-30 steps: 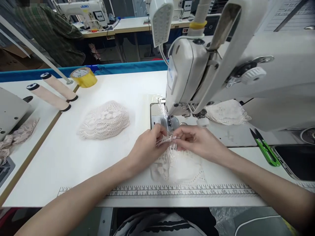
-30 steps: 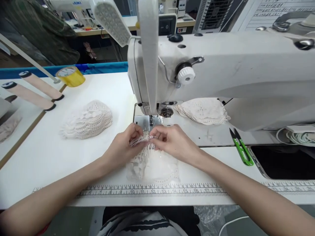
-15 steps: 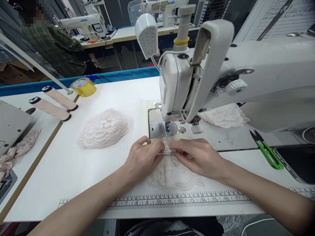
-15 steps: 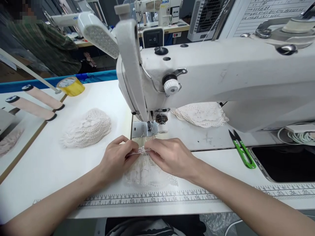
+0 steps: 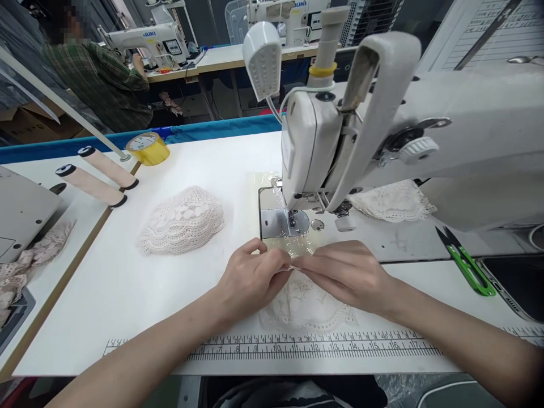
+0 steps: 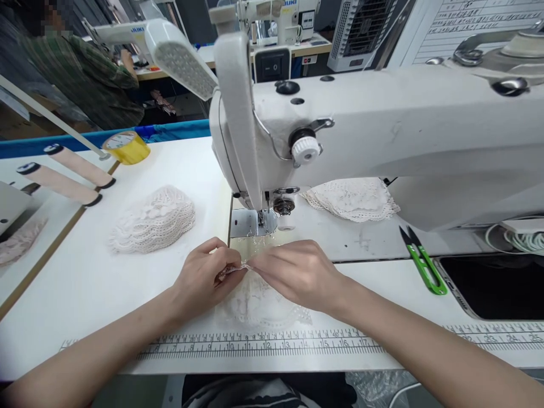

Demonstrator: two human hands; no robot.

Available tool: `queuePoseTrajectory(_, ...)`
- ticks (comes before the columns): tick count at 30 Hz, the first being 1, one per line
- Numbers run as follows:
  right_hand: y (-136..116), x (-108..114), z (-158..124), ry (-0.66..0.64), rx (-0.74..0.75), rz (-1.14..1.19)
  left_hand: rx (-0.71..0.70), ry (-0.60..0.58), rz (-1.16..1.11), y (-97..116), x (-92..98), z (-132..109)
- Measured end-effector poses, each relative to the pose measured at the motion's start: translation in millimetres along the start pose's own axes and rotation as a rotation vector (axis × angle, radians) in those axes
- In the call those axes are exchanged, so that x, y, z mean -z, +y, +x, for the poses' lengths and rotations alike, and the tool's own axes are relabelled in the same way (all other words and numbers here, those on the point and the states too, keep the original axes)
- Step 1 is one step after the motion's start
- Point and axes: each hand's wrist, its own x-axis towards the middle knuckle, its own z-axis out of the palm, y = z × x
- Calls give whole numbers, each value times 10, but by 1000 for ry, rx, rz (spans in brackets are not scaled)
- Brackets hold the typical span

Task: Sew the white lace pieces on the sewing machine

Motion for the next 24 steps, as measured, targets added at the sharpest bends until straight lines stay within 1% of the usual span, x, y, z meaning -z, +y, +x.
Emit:
queuePoseTrajectory(2, -7, 34, -21, 8, 107, -94, 40, -14, -23, 16, 11, 3)
queuePoseTrajectory(4, -22, 82, -31, -36, 217, -159, 55, -45, -40, 32, 26, 11)
queuePoseTrajectory(7, -51, 156, -14, -112, 336, -206, -16, -72, -23, 44, 42, 24)
queuePoseTrajectory(10, -70, 197, 15, -77, 421, -254, -39, -40, -16, 47, 44, 31)
queuePoseTrajectory(12, -75, 202, 19, -29, 458, -269, -8, -12, -28, 54, 45, 29)
queuePoseTrajectory(14, -77, 194, 11, -33, 446, -242, 50, -18, -40, 64, 51, 28)
queuePoseTrajectory(15, -77, 185, 5, -58, 415, -218, 95, -46, -52, 69, 54, 29)
queuePoseTrajectory(17, -69, 153, -2, -92, 285, -175, 218, -165, -97, 75, 54, 34)
queuePoseTrajectory(19, -44, 103, 3, -83, 98, -123, 317, -285, -117, 73, 41, 42)
queuePoseTrajectory(20, -23, 72, 11, -69, -1, -86, 341, -315, -98, 70, 30, 45)
queuePoseTrajectory(22, 33, 9, 32, -59, -174, -5, 350, -307, -6, 61, 2, 50)
queuePoseTrajectory(24, 95, -43, 58, -94, -311, 41, 369, -274, 96, 52, -20, 53)
